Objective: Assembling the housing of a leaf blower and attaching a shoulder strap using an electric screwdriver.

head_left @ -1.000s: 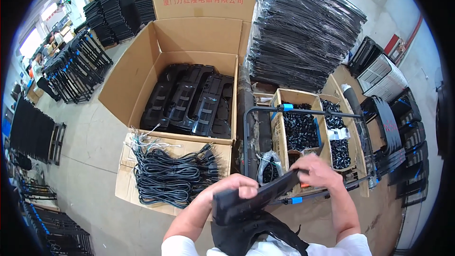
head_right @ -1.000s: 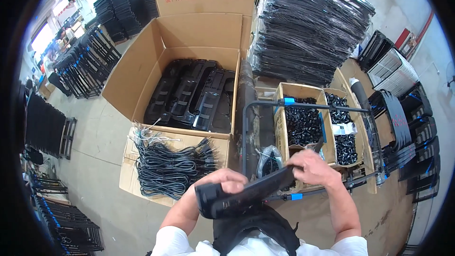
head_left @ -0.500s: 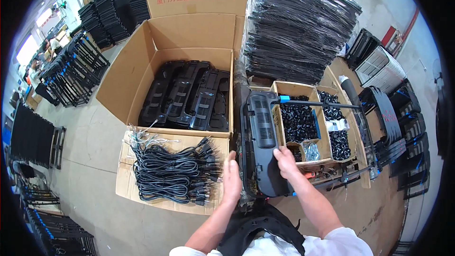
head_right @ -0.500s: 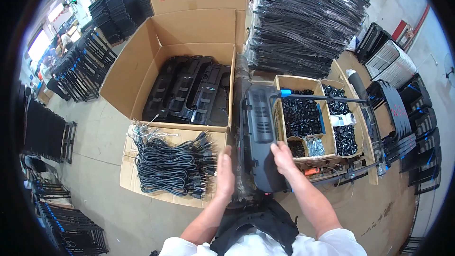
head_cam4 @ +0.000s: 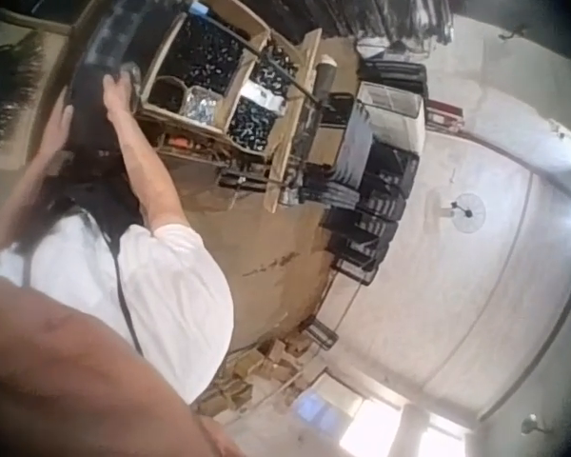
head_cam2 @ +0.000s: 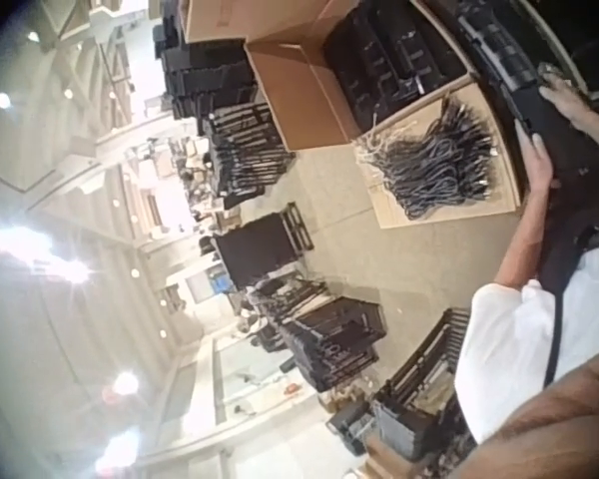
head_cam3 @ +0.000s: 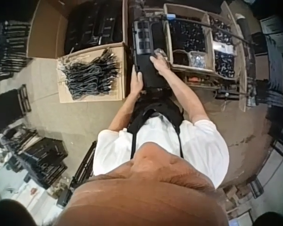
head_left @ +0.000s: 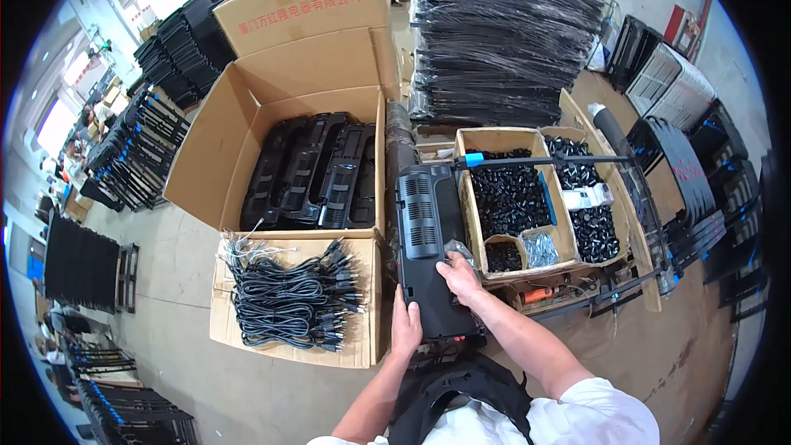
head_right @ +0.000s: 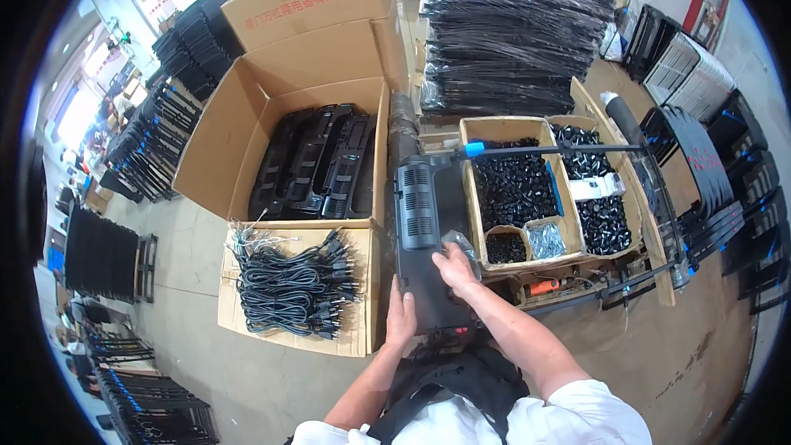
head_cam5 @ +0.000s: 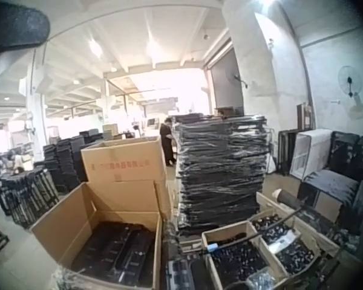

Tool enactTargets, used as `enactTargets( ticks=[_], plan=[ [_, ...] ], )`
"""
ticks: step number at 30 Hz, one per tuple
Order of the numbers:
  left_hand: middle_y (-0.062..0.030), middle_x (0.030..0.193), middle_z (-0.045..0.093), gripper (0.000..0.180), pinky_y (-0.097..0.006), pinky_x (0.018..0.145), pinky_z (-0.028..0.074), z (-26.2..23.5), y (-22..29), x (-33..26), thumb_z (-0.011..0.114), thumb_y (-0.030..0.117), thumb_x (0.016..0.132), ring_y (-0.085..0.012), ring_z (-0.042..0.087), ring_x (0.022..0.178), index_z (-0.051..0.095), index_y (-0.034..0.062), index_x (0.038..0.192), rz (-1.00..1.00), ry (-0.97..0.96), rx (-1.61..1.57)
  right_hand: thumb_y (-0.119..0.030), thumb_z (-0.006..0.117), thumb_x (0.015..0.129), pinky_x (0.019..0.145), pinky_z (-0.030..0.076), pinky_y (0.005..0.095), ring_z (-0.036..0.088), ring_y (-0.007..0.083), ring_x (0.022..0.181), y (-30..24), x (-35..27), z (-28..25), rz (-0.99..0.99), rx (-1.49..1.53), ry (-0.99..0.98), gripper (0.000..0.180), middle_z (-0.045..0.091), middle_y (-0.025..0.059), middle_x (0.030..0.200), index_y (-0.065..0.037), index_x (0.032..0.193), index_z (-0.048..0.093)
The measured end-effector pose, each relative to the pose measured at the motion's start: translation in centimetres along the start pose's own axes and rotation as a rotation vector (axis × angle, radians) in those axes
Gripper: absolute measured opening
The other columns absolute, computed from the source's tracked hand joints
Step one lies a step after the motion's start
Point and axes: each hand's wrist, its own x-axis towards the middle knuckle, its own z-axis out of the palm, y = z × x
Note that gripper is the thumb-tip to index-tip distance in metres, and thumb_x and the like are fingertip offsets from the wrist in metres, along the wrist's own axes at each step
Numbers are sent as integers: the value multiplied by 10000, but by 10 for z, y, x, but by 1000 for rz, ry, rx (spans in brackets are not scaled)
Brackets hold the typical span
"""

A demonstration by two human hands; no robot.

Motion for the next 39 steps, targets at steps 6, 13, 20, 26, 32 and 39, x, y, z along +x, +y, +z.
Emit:
enactTargets(
  ticks=[6,13,20,26,32,39],
  plan=[
    [-272,1521,472,554,-435,1194,345,-2,-5,1,545,170,1049,-393,458,1419,396,-48,1536,-12,165,85,-159,678,963,790,556,286,680,154,875,-45,-38,-119,-146,34,66,432,704,61,1030,13,1348,586],
    [-163,1011,691,148,-391,899,531,98,131,39,662,138,955,-332,665,984,724,42,1049,321,-370,275,-166,596,1020,602,498,233,629,72,721,-26,-143,-299,71,233,83,184,690,10,886,-46,1128,685],
    [-169,1183,692,298,-459,977,536,252,26,69,626,250,954,-371,667,1121,708,113,1206,444,-1194,824,-204,627,972,592,497,238,629,75,690,35,-220,-327,196,230,144,229,696,29,838,-8,1056,710],
    [-219,1470,425,511,-556,1083,454,279,-30,68,677,225,934,-451,447,1381,522,184,1419,613,-1362,1058,-233,647,971,624,523,265,634,90,713,87,-245,-333,320,140,246,246,698,36,852,-13,1065,704],
    [-235,1400,486,281,-565,1017,501,283,-27,62,585,238,994,-462,524,1311,528,119,1243,379,-1500,1019,-256,663,965,667,542,286,650,118,722,153,-228,-326,523,201,366,285,705,59,863,2,1072,718],
    [-215,1188,652,261,-504,976,524,280,-65,73,608,173,907,-417,642,1147,587,77,1150,437,-1430,982,-237,639,958,546,514,289,646,133,667,185,-135,-296,484,315,359,264,671,55,816,-3,1063,701]
  ],
)
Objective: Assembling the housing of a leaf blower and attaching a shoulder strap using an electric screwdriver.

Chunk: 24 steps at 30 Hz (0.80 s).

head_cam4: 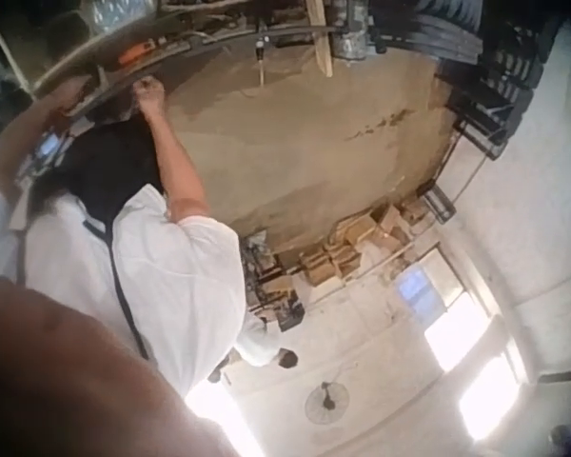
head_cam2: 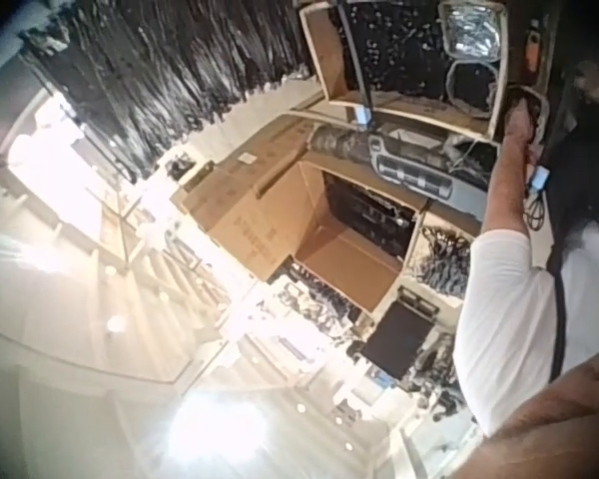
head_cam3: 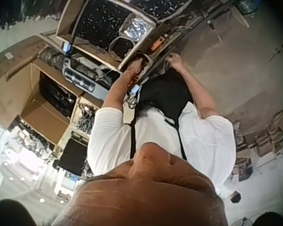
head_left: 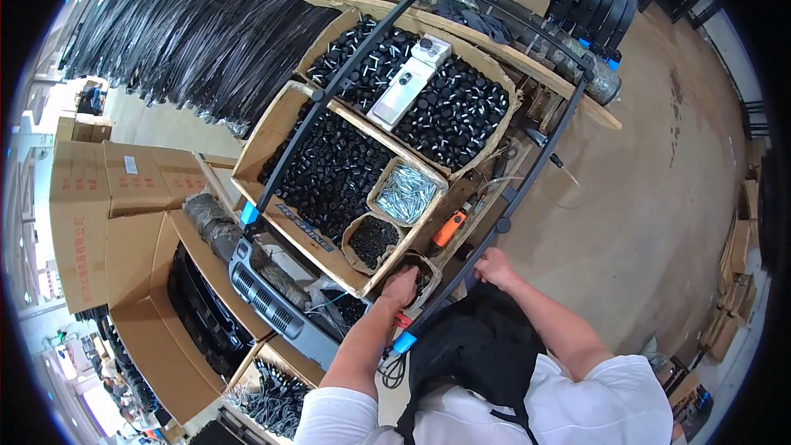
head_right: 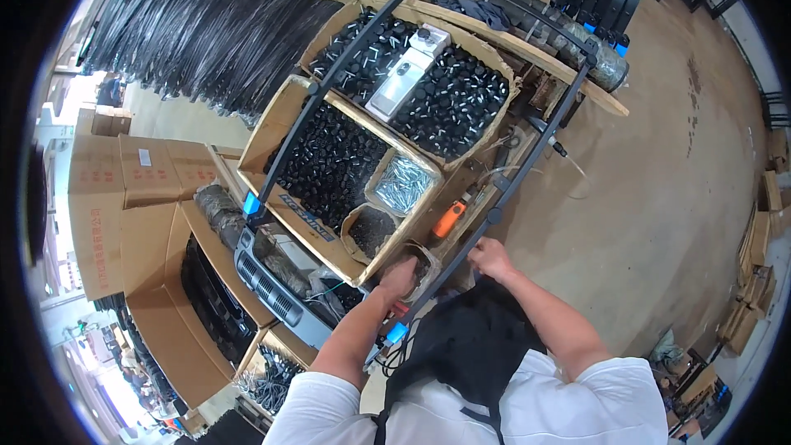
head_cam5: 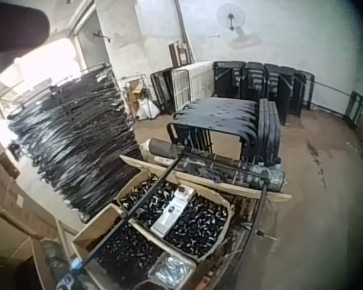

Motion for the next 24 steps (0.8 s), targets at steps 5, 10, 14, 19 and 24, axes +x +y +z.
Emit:
enactTargets(
  ticks=[5,10,14,19,24],
  plan=[
    [-177,955,702,325,-457,842,543,-16,-5,20,622,193,892,-351,690,974,672,17,1161,-117,12,-328,-195,647,918,528,554,337,693,181,640,5,72,46,43,226,151,234,670,65,763,15,1006,699],
    [-32,808,596,258,-310,611,465,-24,3,14,579,291,995,-147,550,704,663,54,1051,-483,-177,-1045,-212,697,900,505,574,385,732,255,631,-28,93,78,124,129,236,254,720,139,779,42,889,699],
    [2,752,533,226,-287,558,408,-16,-4,7,566,286,1040,-119,475,625,622,70,1002,-524,-148,-1213,-231,706,897,513,573,410,715,314,570,-26,117,89,90,-193,387,264,693,166,675,29,852,705],
    [24,774,519,235,-251,536,389,-21,17,15,536,306,1077,-90,448,614,608,87,1031,-497,-186,-1294,-338,801,787,576,575,425,737,307,686,8,128,71,33,-154,664,441,743,203,877,38,985,684],
    [29,796,515,249,-209,476,320,-39,7,-17,495,319,1105,-70,436,615,591,93,1059,-638,-151,-1479,-245,778,829,404,469,304,596,162,544,-37,101,56,54,558,151,298,606,26,755,-74,967,577]
  ],
)
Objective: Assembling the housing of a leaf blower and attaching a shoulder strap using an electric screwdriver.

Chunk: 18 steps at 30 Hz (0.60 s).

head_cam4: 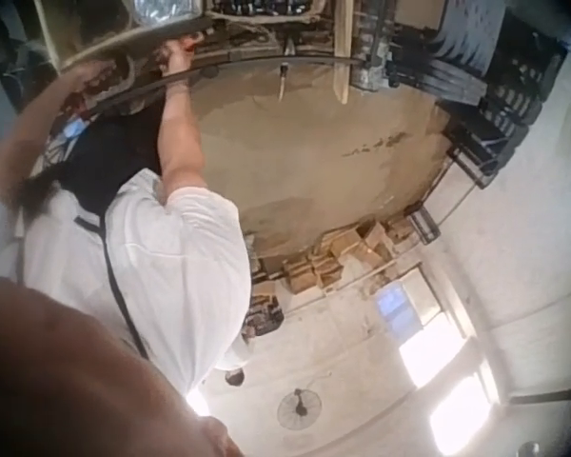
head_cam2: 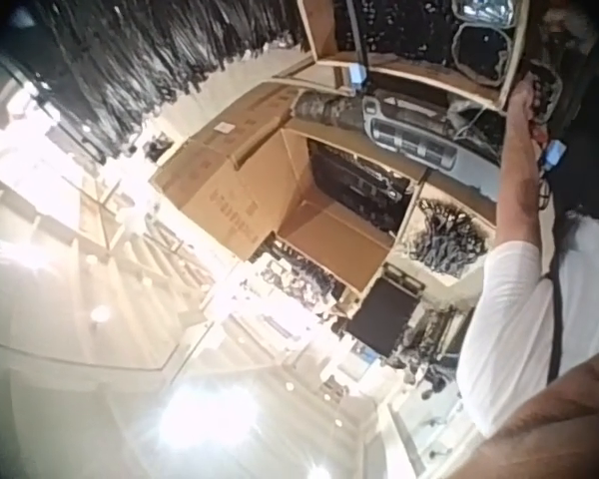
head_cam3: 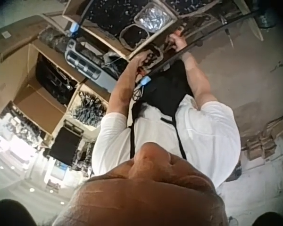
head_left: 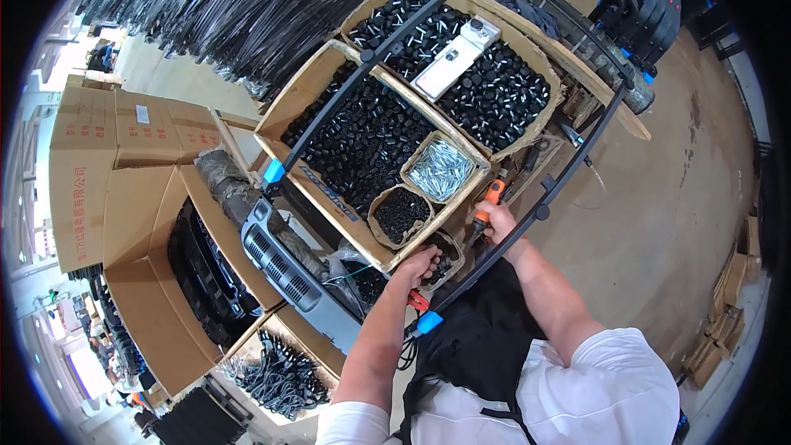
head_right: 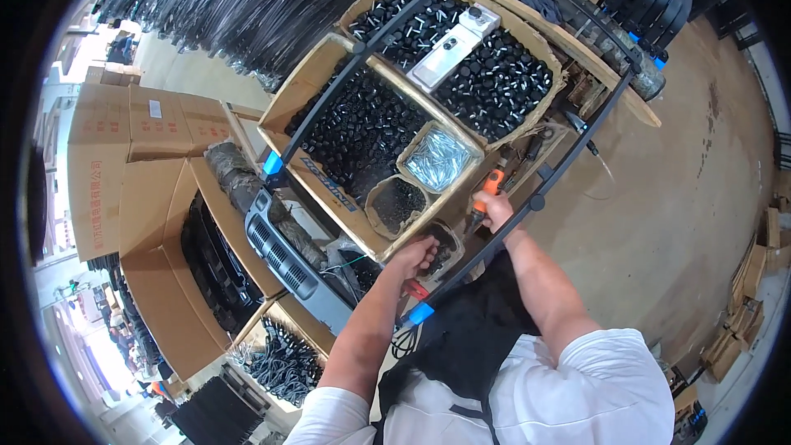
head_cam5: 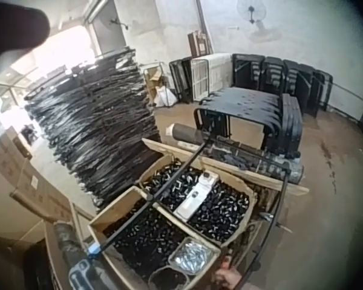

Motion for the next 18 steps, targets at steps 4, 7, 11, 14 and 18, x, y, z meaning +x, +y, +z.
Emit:
enactTargets(
  ticks=[4,7,11,14,18],
  plan=[
    [44,773,502,270,-219,442,269,11,15,-16,459,344,1109,-58,408,583,568,110,1033,-57,-118,-102,-248,726,892,515,505,301,617,140,651,-13,-3,-62,308,119,-323,291,620,18,834,-99,1121,627],
    [27,796,505,242,-210,445,253,6,15,-31,488,321,1097,-65,418,601,567,103,1028,-71,-206,-213,-299,716,912,689,545,343,674,146,842,-13,-51,-78,164,180,-417,391,681,28,982,-130,1255,633],
    [8,826,513,184,-213,432,253,7,19,-50,493,261,1068,-73,410,588,566,102,1009,-28,-414,-355,-274,671,958,711,560,370,700,198,942,8,-84,-119,187,329,-265,340,721,39,1081,-168,1276,613],
    [7,846,523,184,-216,474,316,11,16,-67,496,252,1065,-81,437,632,575,93,1016,66,-466,-399,-249,681,955,729,566,377,694,218,993,22,-110,-134,94,345,-160,402,713,70,1176,-161,1331,568],
    [-4,910,604,235,-247,612,448,21,10,-90,490,268,1101,-118,562,771,623,79,1055,265,-443,-401,-151,736,909,792,597,435,685,249,1061,-21,-179,-136,-177,213,-49,541,660,141,1303,-98,1399,514]
  ],
)
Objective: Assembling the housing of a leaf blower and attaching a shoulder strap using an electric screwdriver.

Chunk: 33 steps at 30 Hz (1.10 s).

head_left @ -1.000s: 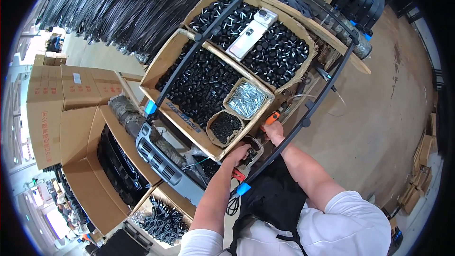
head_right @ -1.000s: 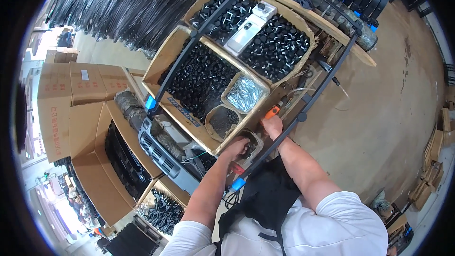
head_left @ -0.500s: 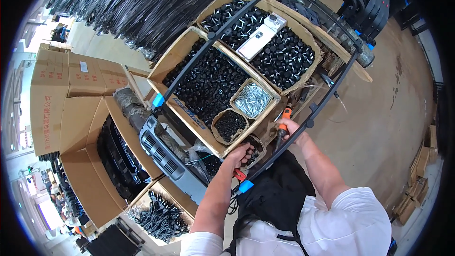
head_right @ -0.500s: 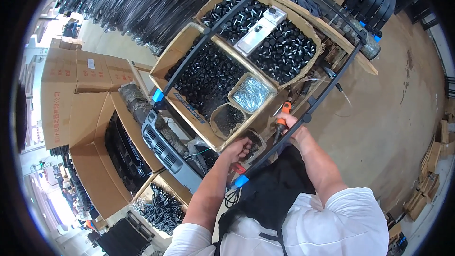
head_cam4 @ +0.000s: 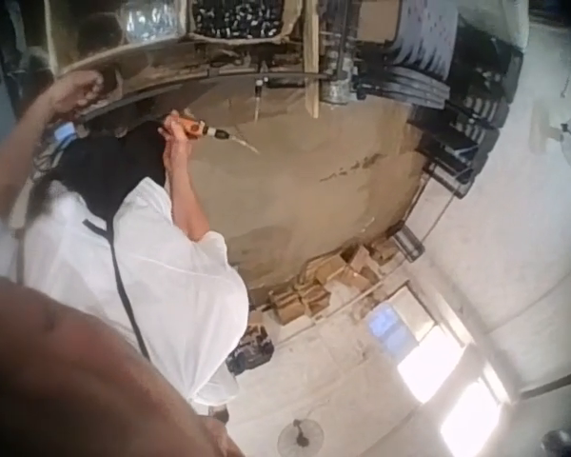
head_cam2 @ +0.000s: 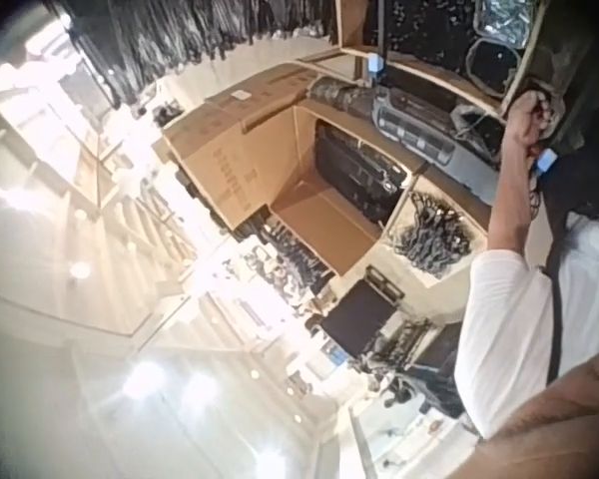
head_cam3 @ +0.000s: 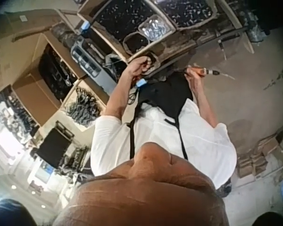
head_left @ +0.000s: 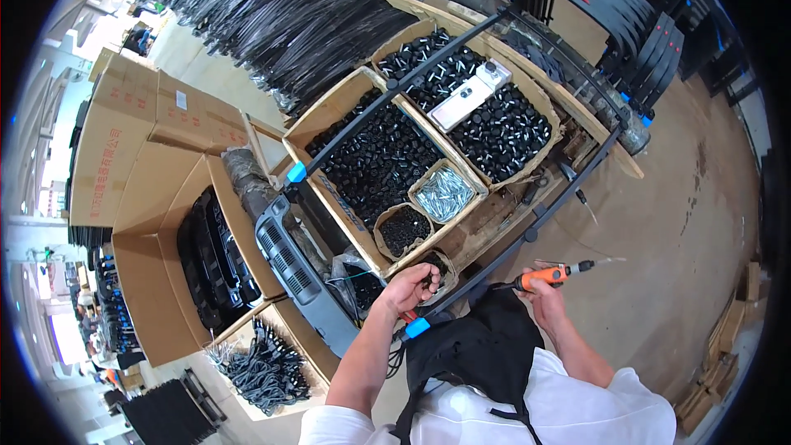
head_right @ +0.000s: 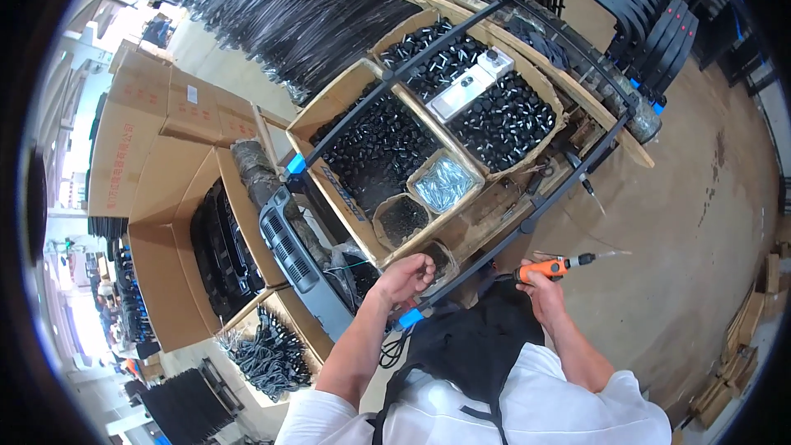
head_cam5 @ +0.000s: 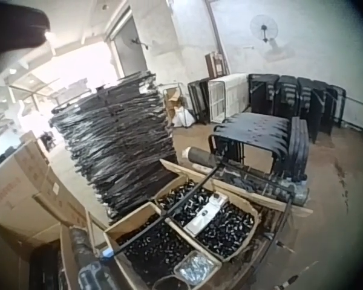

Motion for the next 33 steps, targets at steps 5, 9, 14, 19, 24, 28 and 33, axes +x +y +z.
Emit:
enactTargets(
  ticks=[5,9,14,19,24,28,33],
  plan=[
    [-31,997,667,243,-282,710,516,30,-8,-21,554,265,1090,-155,640,883,652,50,1149,269,59,-87,-25,778,842,997,561,498,677,308,1138,-106,-56,55,-247,-325,-254,567,658,167,1288,-38,1345,516],
    [-2,935,656,218,-267,689,493,48,-18,-34,605,236,1067,-127,617,818,656,67,1194,461,48,-218,-33,816,818,1010,552,430,677,291,1165,-152,-49,115,-1062,-578,-774,566,709,176,1179,-26,1325,565],
    [21,864,626,124,-251,631,469,64,-34,-40,650,206,1046,-95,587,757,657,95,1101,650,157,-291,-5,813,824,998,554,358,702,196,1089,-139,-32,162,-685,-650,-818,502,724,149,1209,-5,1275,591],
    [2,885,638,188,-280,678,540,75,-49,-65,633,163,1050,-116,603,766,670,47,1193,834,253,-413,-13,791,859,1021,542,387,676,243,1142,-99,-21,191,-590,-520,-1024,522,696,191,1244,-2,1314,536],
    [44,804,550,230,-228,562,403,80,-69,-89,633,315,1059,-78,510,682,657,87,1064,957,348,-595,-7,780,867,1048,532,398,665,252,1170,-83,-39,238,-484,-547,-1196,548,678,206,1277,1,1345,514],
    [43,794,544,272,-229,544,379,73,-76,-104,615,370,1063,-87,488,647,641,103,1018,1007,350,-745,-18,784,870,1049,536,399,665,253,1173,-68,-54,272,-460,-558,-1307,559,672,215,1290,-5,1359,514],
    [46,799,549,269,-233,568,398,63,-68,-122,556,357,1092,-96,504,690,635,102,1053,1062,332,-902,-42,781,871,1049,535,419,670,275,1184,-42,-71,297,-464,-600,-1385,537,691,212,1248,-17,1344,528]
  ],
)
